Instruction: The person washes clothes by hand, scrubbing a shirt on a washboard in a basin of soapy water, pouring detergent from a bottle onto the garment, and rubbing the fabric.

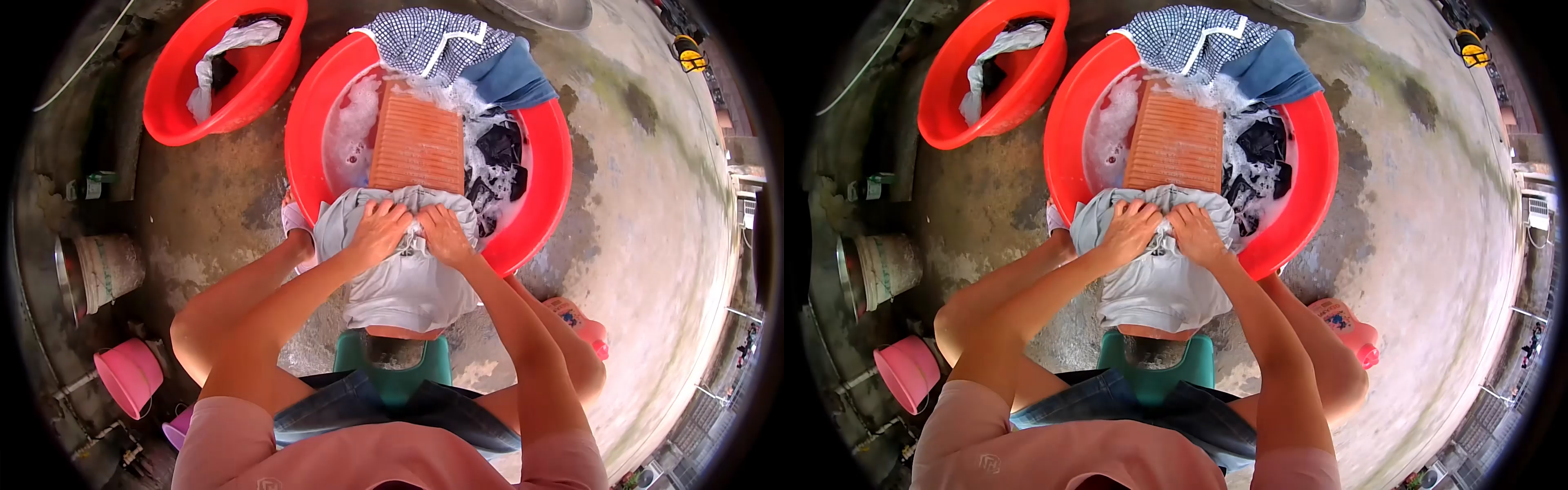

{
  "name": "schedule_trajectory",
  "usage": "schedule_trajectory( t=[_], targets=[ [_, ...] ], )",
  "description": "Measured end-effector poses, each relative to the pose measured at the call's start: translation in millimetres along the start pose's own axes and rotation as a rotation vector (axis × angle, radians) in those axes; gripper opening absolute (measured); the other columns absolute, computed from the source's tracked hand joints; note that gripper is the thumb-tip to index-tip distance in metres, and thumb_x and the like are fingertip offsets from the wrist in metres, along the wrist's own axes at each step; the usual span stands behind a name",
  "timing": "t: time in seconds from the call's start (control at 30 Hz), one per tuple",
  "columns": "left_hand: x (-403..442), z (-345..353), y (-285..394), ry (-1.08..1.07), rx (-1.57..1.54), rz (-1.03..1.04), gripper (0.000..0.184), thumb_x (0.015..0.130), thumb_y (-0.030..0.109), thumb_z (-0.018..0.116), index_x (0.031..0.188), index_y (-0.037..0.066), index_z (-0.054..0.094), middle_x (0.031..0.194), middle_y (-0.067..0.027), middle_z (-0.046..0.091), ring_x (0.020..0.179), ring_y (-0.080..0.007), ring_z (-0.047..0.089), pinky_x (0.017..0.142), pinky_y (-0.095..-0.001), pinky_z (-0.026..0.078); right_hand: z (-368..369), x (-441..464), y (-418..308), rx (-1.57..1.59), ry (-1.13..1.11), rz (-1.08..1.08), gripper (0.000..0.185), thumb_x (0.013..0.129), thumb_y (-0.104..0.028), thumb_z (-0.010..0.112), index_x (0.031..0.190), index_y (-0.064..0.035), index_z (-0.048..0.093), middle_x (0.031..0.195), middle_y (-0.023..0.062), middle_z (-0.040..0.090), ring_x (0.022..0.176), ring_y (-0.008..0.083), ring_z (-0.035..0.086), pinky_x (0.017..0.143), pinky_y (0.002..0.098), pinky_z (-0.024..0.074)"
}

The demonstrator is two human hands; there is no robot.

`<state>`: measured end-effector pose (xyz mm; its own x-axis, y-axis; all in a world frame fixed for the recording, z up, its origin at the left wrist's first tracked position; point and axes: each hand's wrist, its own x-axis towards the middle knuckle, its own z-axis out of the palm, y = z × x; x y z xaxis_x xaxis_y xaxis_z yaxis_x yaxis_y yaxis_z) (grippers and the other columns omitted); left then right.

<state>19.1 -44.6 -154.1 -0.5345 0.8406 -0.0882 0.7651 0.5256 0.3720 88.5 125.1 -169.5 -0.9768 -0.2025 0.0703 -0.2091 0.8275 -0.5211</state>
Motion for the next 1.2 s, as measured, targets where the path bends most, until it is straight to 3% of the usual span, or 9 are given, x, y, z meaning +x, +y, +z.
schedule_trajectory(
  t=[0.2,0.4,0.6,0.7,0.8,0.9,0.97,1.07,1.2],
  targets=[
    [39.8,13.1,-20.4,-0.017,-0.050,-0.094,0.010,0.079,0.008,0.042,0.083,0.001,0.047,0.083,-0.0192,0.056,0.081,-0.0360,0.055,0.070,-0.0443,0.042,14.5,21.0,17.6,-0.120,0.045,0.203,0.018,0.074,-0.012,0.054,0.088,-0.0011,0.051,0.065,0.0153,0.061,0.059,0.0343,0.060,0.057,0.0447,0.0464],
    [2.7,4.3,-13.1,0.618,-0.258,-0.290,0.021,0.077,0.015,0.055,0.092,0.002,0.050,0.097,-0.0171,0.055,0.087,-0.0319,0.054,0.073,-0.0409,0.044,29.0,29.6,48.2,0.163,0.083,0.521,0.034,0.086,-0.036,0.044,0.095,-0.0082,0.061,0.080,0.0208,0.062,0.080,0.0376,0.059,0.071,0.0473,0.0450],
    [-90.9,-7.5,-24.2,0.381,-0.237,-0.369,0.024,0.081,0.019,0.055,0.098,0.003,0.049,0.098,-0.0186,0.053,0.085,-0.0312,0.053,0.075,-0.0400,0.044,0.9,32.2,23.4,0.332,0.006,0.524,0.047,0.082,-0.053,0.046,0.103,-0.0128,0.060,0.101,0.0172,0.060,0.100,0.0337,0.054,0.085,0.0430,0.0399],
    [-68.5,-55.4,-25.0,0.127,-0.289,-0.809,0.021,0.085,0.022,0.051,0.093,0.003,0.050,0.086,-0.0196,0.056,0.081,-0.0330,0.054,0.074,-0.0397,0.044,-3.4,17.7,15.6,0.337,0.020,0.427,0.044,0.075,-0.050,0.058,0.101,-0.0152,0.060,0.106,0.0133,0.059,0.102,0.0303,0.054,0.084,0.0394,0.0415],
    [-33.8,-103.3,-16.1,0.528,-0.656,-0.599,0.023,0.088,0.025,0.048,0.090,0.002,0.050,0.077,-0.0211,0.056,0.080,-0.0357,0.056,0.073,-0.0396,0.044,9.2,13.2,32.7,0.529,-0.051,0.544,0.033,0.076,-0.036,0.060,0.099,-0.0129,0.060,0.108,0.0152,0.057,0.101,0.0307,0.053,0.080,0.0344,0.0419],
    [8.4,-97.7,2.5,0.471,-0.858,-0.404,0.024,0.088,0.024,0.048,0.090,0.001,0.049,0.084,-0.0206,0.057,0.083,-0.0327,0.057,0.072,-0.0370,0.044,-2.9,6.1,31.7,1.052,0.243,0.640,0.031,0.078,-0.031,0.058,0.097,-0.0061,0.059,0.099,0.0160,0.058,0.093,0.0304,0.053,0.081,0.0303,0.0395],
    [17.9,-67.3,14.7,0.177,-0.469,-0.274,0.037,0.086,0.033,0.049,0.102,0.000,0.050,0.105,-0.0237,0.052,0.102,-0.0318,0.051,0.083,-0.0425,0.041,-8.1,-6.7,23.4,0.661,0.210,0.538,0.027,0.080,-0.024,0.054,0.092,-0.0006,0.058,0.102,0.0140,0.055,0.096,0.0302,0.049,0.084,0.0327,0.0375],
    [6.1,7.5,40.5,-0.098,-0.069,-0.395,0.071,0.081,0.050,0.049,0.131,0.003,0.031,0.138,-0.0213,0.020,0.129,-0.0398,0.017,0.098,-0.0634,0.011,10.3,-16.1,10.0,-0.114,0.289,0.155,0.023,0.078,-0.021,0.055,0.088,-0.0004,0.058,0.104,0.0138,0.052,0.100,0.0307,0.045,0.083,0.0363,0.0378],
    [25.8,23.8,10.0,0.004,-0.108,-0.275,0.043,0.078,0.040,0.053,0.095,0.001,0.053,0.122,-0.0200,0.043,0.117,-0.0296,0.037,0.092,-0.0517,0.028,12.0,2.4,0.6,-0.157,0.198,0.238,0.020,0.075,-0.019,0.058,0.084,-0.0018,0.058,0.106,0.0148,0.051,0.103,0.0301,0.044,0.083,0.0382,0.0380]
  ],
)
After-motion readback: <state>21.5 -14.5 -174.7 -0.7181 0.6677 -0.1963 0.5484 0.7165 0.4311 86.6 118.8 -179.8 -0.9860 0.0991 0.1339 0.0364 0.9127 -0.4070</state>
